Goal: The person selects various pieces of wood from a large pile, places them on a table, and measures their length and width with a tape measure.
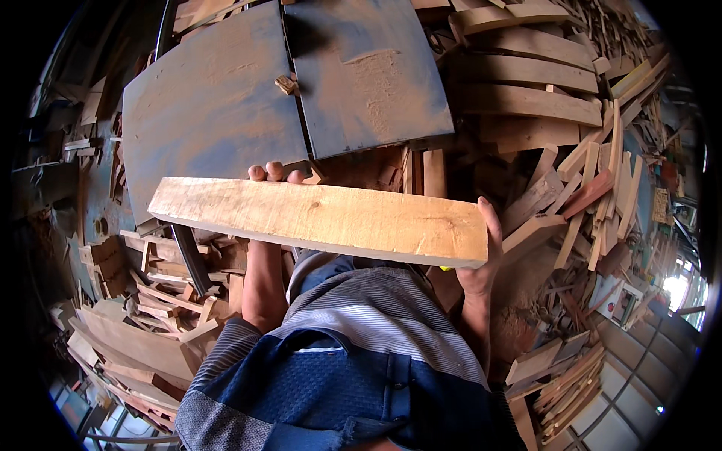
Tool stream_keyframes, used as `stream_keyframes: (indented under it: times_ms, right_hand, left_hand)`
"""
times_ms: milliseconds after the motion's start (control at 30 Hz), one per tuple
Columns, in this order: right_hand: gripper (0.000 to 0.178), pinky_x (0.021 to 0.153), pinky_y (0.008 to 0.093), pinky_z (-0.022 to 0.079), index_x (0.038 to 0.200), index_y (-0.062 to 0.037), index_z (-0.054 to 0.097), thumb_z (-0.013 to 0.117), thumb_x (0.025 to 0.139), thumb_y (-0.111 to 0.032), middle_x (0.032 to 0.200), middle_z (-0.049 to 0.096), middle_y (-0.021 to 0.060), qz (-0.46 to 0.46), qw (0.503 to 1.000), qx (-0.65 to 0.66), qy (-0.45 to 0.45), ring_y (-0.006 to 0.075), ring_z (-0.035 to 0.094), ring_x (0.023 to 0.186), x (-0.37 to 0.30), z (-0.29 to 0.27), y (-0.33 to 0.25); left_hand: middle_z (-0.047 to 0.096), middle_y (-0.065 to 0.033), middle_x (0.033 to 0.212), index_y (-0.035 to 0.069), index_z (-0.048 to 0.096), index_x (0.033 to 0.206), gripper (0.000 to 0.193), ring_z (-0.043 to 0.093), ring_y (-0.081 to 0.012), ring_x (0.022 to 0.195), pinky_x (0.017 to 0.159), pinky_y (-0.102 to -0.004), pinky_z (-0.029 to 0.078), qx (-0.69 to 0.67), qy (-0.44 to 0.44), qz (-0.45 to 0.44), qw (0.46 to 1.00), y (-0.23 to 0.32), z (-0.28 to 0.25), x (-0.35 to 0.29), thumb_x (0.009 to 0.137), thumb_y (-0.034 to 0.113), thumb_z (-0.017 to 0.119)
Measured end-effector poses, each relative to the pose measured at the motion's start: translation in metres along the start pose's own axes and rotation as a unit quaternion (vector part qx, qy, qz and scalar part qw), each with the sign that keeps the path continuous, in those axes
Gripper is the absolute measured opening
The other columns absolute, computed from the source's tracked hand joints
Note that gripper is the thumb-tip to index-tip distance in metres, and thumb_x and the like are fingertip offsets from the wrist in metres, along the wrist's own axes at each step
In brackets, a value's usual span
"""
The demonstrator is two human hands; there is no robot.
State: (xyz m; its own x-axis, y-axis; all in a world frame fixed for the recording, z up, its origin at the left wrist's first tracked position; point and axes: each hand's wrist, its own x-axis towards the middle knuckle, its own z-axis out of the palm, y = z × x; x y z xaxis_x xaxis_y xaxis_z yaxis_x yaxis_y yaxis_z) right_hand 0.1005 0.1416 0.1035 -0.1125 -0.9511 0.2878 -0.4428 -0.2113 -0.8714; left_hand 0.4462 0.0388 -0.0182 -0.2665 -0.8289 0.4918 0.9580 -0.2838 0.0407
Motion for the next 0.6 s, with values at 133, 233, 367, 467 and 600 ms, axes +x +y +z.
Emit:
stream_keyframes:
  times_ms: [133,233,367,467,600]
  right_hand:
    - [0.071,0.098,0.0383,0.052,0.146,0.0034,0.045,0.074,0.092,-0.032,0.126,0.065,0.0176,-0.011,1.000,-0.014,0.002,0.0275,0.066,0.111,-0.002,0.003,-0.003]
    - [0.074,0.099,0.0390,0.052,0.150,0.0032,0.040,0.071,0.095,-0.036,0.127,0.064,0.0194,-0.011,1.000,-0.024,-0.001,0.0281,0.065,0.113,-0.003,0.004,-0.001]
    - [0.068,0.097,0.0400,0.053,0.152,0.0026,0.037,0.067,0.097,-0.025,0.127,0.064,0.0220,-0.053,0.997,-0.058,0.005,0.0293,0.065,0.113,-0.006,0.002,0.006]
    - [0.067,0.097,0.0404,0.053,0.152,0.0023,0.037,0.066,0.098,-0.025,0.128,0.063,0.0227,-0.069,0.994,-0.082,0.007,0.0302,0.065,0.112,-0.006,0.002,0.005]
    - [0.061,0.099,0.0413,0.052,0.144,0.0026,0.047,0.070,0.090,-0.016,0.124,0.066,0.0201,-0.018,0.997,-0.077,0.007,0.0335,0.066,0.111,-0.003,0.016,-0.005]
  left_hand:
    - [0.045,-0.0105,0.154,0.014,0.051,0.141,0.053,0.043,-0.0384,0.139,0.115,-0.0664,0.030,0.011,0.014,0.028,0.999,-0.003,0.007,-0.001,0.104,0.051,0.042]
    - [0.049,-0.0095,0.152,0.015,0.054,0.137,0.049,0.044,-0.0383,0.138,0.114,-0.0639,0.030,0.014,0.032,0.039,0.999,-0.001,0.009,-0.005,0.107,0.049,0.035]
    - [0.059,-0.0058,0.144,0.017,0.056,0.138,0.050,0.048,-0.0375,0.135,0.112,-0.0602,0.033,0.026,0.033,0.035,0.998,-0.005,0.014,0.000,0.106,0.050,0.035]
    - [0.066,-0.0034,0.127,0.016,0.062,0.120,0.041,0.056,-0.0359,0.119,0.105,-0.0586,0.037,0.007,0.116,0.045,0.992,-0.011,0.028,0.005,0.106,0.047,0.038]
    - [0.064,0.0000,0.128,0.023,0.063,0.124,0.039,0.054,-0.0368,0.125,0.110,-0.0573,0.035,0.078,0.049,0.045,0.995,0.009,-0.008,-0.019,0.104,0.050,0.043]
